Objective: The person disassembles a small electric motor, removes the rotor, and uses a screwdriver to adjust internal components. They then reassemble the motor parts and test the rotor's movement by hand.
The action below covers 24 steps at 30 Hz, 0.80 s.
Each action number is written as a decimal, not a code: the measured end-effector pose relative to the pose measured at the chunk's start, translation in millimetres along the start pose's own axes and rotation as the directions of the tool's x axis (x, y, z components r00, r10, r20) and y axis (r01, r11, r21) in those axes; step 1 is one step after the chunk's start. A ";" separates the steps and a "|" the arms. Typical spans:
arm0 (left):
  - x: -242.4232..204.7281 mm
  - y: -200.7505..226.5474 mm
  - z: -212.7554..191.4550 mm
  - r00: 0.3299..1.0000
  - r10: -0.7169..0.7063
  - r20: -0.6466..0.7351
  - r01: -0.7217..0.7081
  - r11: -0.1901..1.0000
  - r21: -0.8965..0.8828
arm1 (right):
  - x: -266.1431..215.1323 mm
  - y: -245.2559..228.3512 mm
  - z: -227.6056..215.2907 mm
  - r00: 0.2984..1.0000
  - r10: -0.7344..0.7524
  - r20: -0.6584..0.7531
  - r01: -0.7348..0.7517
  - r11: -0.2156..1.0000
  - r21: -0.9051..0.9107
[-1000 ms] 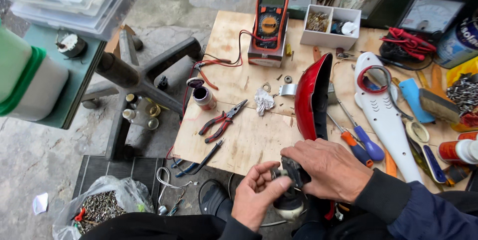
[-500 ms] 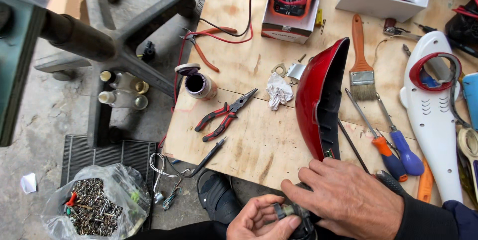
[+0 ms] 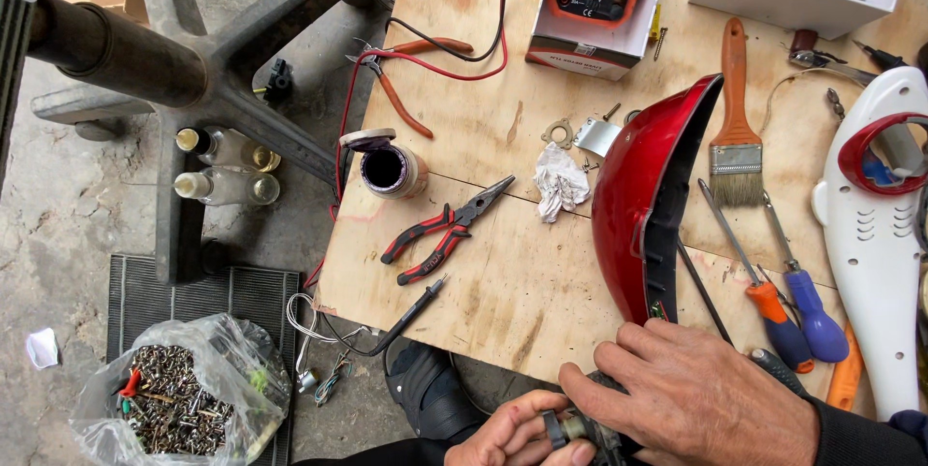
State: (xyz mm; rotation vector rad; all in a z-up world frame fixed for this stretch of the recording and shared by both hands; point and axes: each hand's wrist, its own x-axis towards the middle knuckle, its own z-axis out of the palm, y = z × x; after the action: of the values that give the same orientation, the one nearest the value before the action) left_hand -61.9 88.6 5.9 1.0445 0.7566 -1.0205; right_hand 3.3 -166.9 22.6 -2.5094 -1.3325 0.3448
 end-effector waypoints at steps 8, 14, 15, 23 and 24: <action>6.6 -5.2 3.8 0.997 0.051 -0.050 -0.052 0.998 -0.031 | -0.2 -1.8 -4.1 1.000 0.017 0.009 -0.017 1.000 0.001; 12.5 -7.7 5.7 0.981 -0.008 -0.192 0.003 1.000 -0.024 | -0.7 -2.4 0.7 0.997 0.042 0.071 -0.041 0.999 -0.020; 10.9 -6.6 5.6 0.985 -0.016 -0.170 0.006 0.998 -0.063 | -0.1 -2.4 -0.7 0.998 0.040 0.051 -0.039 0.999 -0.015; 12.5 -13.2 -12.2 1.000 -0.024 0.017 0.024 1.000 -0.009 | 0.8 -0.1 -2.6 1.000 -0.005 0.012 0.005 1.000 0.000; 16.6 -19.3 -17.9 0.995 0.006 0.102 -0.004 1.000 -0.020 | 0.6 -0.1 -3.4 1.000 -0.003 0.017 0.002 1.000 0.011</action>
State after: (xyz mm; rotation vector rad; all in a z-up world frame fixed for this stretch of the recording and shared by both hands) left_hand -74.6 97.4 -21.1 0.9696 0.6795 -1.0522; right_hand 4.7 -166.7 25.7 -2.5012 -1.3364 0.3723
